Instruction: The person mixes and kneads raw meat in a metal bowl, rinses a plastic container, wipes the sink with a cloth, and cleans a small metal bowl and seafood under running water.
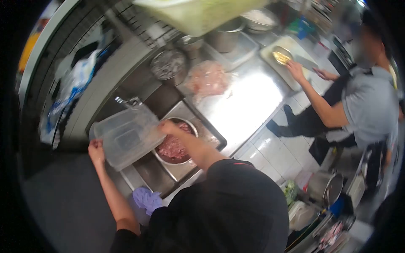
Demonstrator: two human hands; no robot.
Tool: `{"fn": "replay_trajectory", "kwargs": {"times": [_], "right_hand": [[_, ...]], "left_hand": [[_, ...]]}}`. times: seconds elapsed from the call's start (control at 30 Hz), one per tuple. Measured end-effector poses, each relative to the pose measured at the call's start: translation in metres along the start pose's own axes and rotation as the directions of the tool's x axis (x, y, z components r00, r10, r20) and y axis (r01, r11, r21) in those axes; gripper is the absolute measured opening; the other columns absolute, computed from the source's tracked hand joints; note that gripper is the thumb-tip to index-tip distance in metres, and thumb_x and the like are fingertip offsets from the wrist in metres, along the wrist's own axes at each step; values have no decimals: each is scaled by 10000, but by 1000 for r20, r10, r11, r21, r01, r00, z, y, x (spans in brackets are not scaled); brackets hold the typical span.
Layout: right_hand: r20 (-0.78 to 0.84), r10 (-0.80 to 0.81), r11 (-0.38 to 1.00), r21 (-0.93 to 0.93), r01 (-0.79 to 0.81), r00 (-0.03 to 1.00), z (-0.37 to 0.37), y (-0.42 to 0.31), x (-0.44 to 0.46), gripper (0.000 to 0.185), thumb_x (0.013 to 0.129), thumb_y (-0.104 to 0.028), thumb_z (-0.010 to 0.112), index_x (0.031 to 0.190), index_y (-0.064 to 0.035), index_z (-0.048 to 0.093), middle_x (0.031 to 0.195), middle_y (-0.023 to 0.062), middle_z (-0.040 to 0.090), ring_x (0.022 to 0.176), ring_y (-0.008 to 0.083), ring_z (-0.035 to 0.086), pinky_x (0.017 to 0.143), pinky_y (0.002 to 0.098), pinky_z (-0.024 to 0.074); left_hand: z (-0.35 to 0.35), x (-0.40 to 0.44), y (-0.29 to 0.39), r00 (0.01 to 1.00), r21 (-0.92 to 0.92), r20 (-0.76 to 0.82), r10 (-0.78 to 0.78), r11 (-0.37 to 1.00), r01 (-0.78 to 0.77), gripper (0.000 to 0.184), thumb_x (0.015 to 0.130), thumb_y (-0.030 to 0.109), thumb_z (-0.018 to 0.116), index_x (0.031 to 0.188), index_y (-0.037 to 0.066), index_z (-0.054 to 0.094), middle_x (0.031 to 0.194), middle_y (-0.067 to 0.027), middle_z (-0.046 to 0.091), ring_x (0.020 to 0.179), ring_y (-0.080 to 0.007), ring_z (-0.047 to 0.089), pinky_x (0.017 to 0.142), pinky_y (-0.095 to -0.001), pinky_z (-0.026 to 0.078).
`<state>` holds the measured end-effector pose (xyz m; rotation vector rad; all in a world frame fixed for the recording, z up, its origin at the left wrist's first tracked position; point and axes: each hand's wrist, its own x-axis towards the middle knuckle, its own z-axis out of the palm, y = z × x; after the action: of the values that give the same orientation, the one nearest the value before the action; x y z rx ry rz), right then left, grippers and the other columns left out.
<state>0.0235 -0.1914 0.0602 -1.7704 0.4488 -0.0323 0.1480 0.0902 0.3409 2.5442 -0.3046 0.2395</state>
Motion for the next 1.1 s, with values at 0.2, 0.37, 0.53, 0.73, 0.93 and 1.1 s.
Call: {"fn": "replay_trajectory", "kwargs": {"times": [0.2, 0.37, 0.53, 0.73, 0.93, 1.1], "right_hand": [[-76, -36, 994, 102, 44, 996, -107, -79, -21, 271, 787, -246, 627, 839, 8, 705, 856, 221, 684, 763, 286, 663, 712, 385, 507], [-256, -30, 913, -400, -78, 966, -159, -171, -74, 299, 771, -285, 644, 825, 8, 669, 884, 260, 659, 895, 423, 635, 797, 483, 487], [-323, -190, 833, -553, -22, 927, -173, -217, -127, 298, 774, -268, 640, 805, 29, 634, 824, 280, 643, 850, 452, 623, 742, 502, 493], [-389, -12, 963, -252, -94, 921, -167, -87, -125, 295, 797, -236, 608, 775, 57, 626, 776, 301, 627, 816, 445, 636, 714, 476, 488], [-307, 140, 972, -138, -189, 941, -114, 18, -128, 376, 855, -296, 599, 893, 73, 659, 860, 316, 644, 850, 436, 651, 812, 448, 494], [118, 578, 756, 294, -584, 807, -95, 52, -135, 324, 928, -317, 573, 1032, -14, 624, 641, 86, 579, 602, 233, 601, 398, 377, 456]], "left_hand": [[107, -41, -111, 957, -226, 181, -228, 937, 267, 212, 865, 198, 650, 892, -4, 708, 788, -129, 702, 759, -195, 653, 703, -350, 499], [241, -68, -57, 835, -345, 426, -348, 791, 505, 204, 895, 144, 588, 974, -8, 699, 761, -153, 676, 714, -208, 630, 654, -376, 511], [302, -58, -12, 933, -408, 353, -63, 887, 214, 198, 883, 129, 571, 962, 8, 706, 671, -90, 624, 594, -188, 602, 496, -350, 474], [180, -31, -27, 836, -391, 519, -179, 820, 418, 168, 863, 151, 650, 928, 11, 715, 702, -31, 637, 565, -111, 559, 483, -293, 443], [89, -20, 67, 856, -263, 509, -93, 930, 258, 162, 834, 119, 696, 920, -16, 677, 780, -66, 670, 669, -112, 593, 581, -286, 482], [106, -53, 230, 902, 136, 409, 139, 968, -211, 337, 758, 178, 712, 936, -103, 655, 885, -259, 686, 851, -363, 692, 724, -417, 545]]}}
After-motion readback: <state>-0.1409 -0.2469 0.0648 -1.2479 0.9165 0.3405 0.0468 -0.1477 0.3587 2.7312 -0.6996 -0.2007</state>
